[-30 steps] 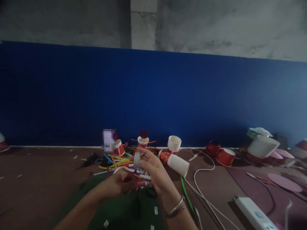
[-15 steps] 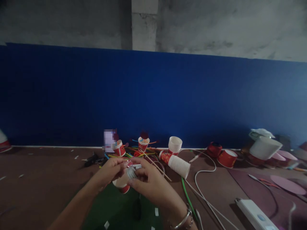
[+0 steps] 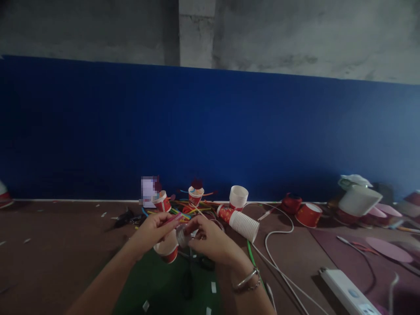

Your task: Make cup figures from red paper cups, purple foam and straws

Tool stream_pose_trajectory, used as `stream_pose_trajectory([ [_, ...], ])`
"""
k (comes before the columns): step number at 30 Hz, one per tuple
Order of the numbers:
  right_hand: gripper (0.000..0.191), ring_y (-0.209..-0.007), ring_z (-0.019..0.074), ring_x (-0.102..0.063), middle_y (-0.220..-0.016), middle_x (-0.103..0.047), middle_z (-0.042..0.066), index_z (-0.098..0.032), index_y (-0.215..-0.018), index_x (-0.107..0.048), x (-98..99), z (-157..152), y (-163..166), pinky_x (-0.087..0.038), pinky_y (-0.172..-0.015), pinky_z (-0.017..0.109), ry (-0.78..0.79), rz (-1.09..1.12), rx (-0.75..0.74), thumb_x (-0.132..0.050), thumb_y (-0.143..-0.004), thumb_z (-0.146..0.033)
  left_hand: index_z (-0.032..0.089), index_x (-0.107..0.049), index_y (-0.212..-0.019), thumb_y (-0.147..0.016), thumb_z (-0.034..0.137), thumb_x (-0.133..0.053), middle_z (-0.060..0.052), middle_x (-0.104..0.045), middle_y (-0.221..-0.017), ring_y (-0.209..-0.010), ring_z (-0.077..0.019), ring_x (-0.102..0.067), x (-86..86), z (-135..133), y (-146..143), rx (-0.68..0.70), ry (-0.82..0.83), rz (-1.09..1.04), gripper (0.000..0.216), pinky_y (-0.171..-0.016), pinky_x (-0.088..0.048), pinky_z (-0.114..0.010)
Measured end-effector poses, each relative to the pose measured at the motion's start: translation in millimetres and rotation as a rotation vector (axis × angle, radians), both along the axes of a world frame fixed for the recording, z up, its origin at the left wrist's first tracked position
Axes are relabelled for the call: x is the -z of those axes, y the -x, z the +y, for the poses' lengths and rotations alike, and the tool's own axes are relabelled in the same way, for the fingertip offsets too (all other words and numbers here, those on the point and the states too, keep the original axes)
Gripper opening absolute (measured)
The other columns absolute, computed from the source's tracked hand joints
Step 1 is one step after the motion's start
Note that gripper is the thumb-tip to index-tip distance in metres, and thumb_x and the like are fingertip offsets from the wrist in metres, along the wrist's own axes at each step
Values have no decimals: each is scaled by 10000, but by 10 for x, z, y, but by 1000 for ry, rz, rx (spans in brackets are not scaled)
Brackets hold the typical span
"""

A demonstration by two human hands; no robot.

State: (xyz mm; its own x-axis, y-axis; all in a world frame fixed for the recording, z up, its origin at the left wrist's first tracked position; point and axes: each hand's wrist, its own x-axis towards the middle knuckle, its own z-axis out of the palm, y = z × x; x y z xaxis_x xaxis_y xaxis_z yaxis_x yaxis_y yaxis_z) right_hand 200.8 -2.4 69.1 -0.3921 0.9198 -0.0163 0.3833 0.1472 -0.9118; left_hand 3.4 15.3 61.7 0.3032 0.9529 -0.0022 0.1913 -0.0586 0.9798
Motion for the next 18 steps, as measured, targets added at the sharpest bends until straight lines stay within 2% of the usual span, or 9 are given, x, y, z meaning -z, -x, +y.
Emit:
stream_pose_trajectory([
  [3, 201, -650, 124, -601, -843, -653, 34, -177, -941, -529, 95, 43, -73, -432, -545, 217, -33, -197, 127, -557, -742, -168, 154, -637, -751, -756, 434, -575, 10, -583, -632, -594, -122, -506, 78, 14, -40, -34, -166, 71, 286, -545, -361, -217],
  [5, 195, -737, 180, -631, -803, -676, 60, -169, -918, -575, 214, 20, -74, -453, -619, 257, -86, -524, 114, -582, -742, -253, 158, -646, -751, -782, 419, -545, -2, -613, -670, -646, -141, -532, 155, 36, -74, -38, -262, 144, 281, -584, -374, -225],
  [6, 211, -794, 207, -641, -854, -689, 76, -177, -918, -602, 281, -12, -52, -461, -671, 282, -99, -696, 58, -567, -759, -311, 160, -646, -742, -791, 420, -531, -2, -613, -659, -643, -145, -533, 193, 52, -92, -42, -294, 196, 289, -584, -368, -227],
  [8, 303, -909, 275, -633, -962, -691, 119, -173, -945, -639, 411, -99, 36, -459, -763, 331, -86, -779, 35, -637, -685, -328, 165, -648, -722, -807, 441, -502, 0, -607, -628, -617, -146, -525, 258, 91, -124, -64, -330, 299, 324, -567, -346, -233],
  [9, 413, -973, 308, -609, -1021, -679, 138, -167, -1002, -638, 470, -144, 94, -452, -807, 353, -85, -821, 32, -688, -623, -323, 168, -653, -723, -812, 451, -490, -1, -608, -621, -606, -147, -521, 279, 113, -138, -69, -339, 342, 339, -561, -335, -236],
  [11, 570, -1038, 354, -571, -1112, -637, 195, -119, -1110, -611, 569, -209, 211, -441, -854, 400, -117, -969, 52, -714, -593, -335, 177, -670, -751, -816, 449, -484, -8, -627, -641, -606, -150, -522, 295, 159, -159, -61, -361, 401, 336, -562, -321, -242],
  [14, 591, -1010, 358, -593, -1101, -630, 232, -76, -1171, -575, 668, -226, 323, -470, -809, 399, -106, -1089, 88, -682, -598, -176, 185, -675, -768, -820, 400, -480, -18, -646, -678, -629, -157, -534, 264, 219, -171, -14, -421, 480, 294, -573, -308, -247],
  [18, 480, -957, 330, -633, -1027, -666, 220, -94, -1146, -597, 686, -204, 280, -480, -772, 379, -146, -1091, 107, -545, -673, -31, 178, -639, -797, -825, 323, -441, -19, -629, -680, -615, -153, -527, 177, 288, -149, 41, -466, 552, 247, -560, -302, -241],
])
